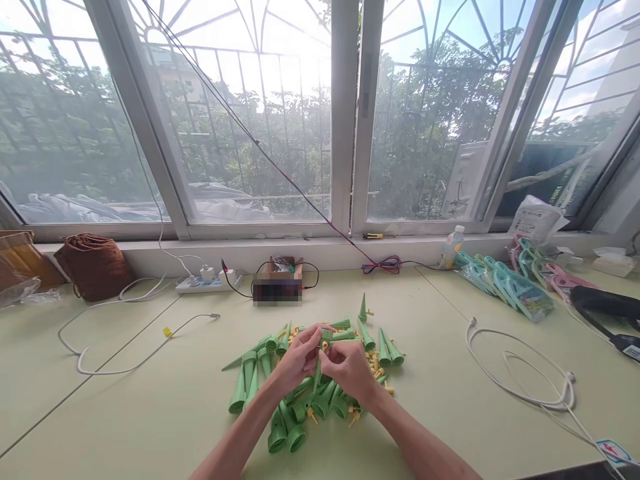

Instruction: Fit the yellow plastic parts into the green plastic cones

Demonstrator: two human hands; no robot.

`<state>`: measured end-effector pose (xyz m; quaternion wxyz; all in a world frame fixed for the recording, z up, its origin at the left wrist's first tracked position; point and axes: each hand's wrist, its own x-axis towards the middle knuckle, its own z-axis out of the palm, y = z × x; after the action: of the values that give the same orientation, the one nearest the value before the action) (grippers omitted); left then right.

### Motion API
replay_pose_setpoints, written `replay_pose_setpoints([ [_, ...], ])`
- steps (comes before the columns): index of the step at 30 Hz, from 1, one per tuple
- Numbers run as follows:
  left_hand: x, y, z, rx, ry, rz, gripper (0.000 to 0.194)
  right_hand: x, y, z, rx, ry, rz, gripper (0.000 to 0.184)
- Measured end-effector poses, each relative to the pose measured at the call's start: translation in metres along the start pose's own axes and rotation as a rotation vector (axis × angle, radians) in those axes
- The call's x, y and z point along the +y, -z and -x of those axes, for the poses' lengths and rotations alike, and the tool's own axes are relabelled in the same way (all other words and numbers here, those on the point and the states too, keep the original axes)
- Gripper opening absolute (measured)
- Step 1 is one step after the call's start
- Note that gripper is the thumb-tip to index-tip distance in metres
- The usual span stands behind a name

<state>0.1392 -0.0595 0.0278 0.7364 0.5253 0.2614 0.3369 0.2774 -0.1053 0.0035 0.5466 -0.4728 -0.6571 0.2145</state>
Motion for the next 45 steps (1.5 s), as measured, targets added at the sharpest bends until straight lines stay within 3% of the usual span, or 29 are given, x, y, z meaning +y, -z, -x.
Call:
replay_pose_setpoints([
  [36,0.001,0.003,-0.001,0.049,-0.045,-0.023,0.042,0.004,0.005,0.002,-0.084,-0.004,-0.019,0.027],
  [40,0.002,0.005,-0.005,0.155,-0.102,-0.143,0.046,0.005,0.007,0.002,-0.049,-0.006,0.01,0.027],
  [45,0.002,0.013,-0.01,0.442,-0.289,-0.502,0.046,0.009,0.01,0.001,0.062,0.001,-0.021,0.043],
])
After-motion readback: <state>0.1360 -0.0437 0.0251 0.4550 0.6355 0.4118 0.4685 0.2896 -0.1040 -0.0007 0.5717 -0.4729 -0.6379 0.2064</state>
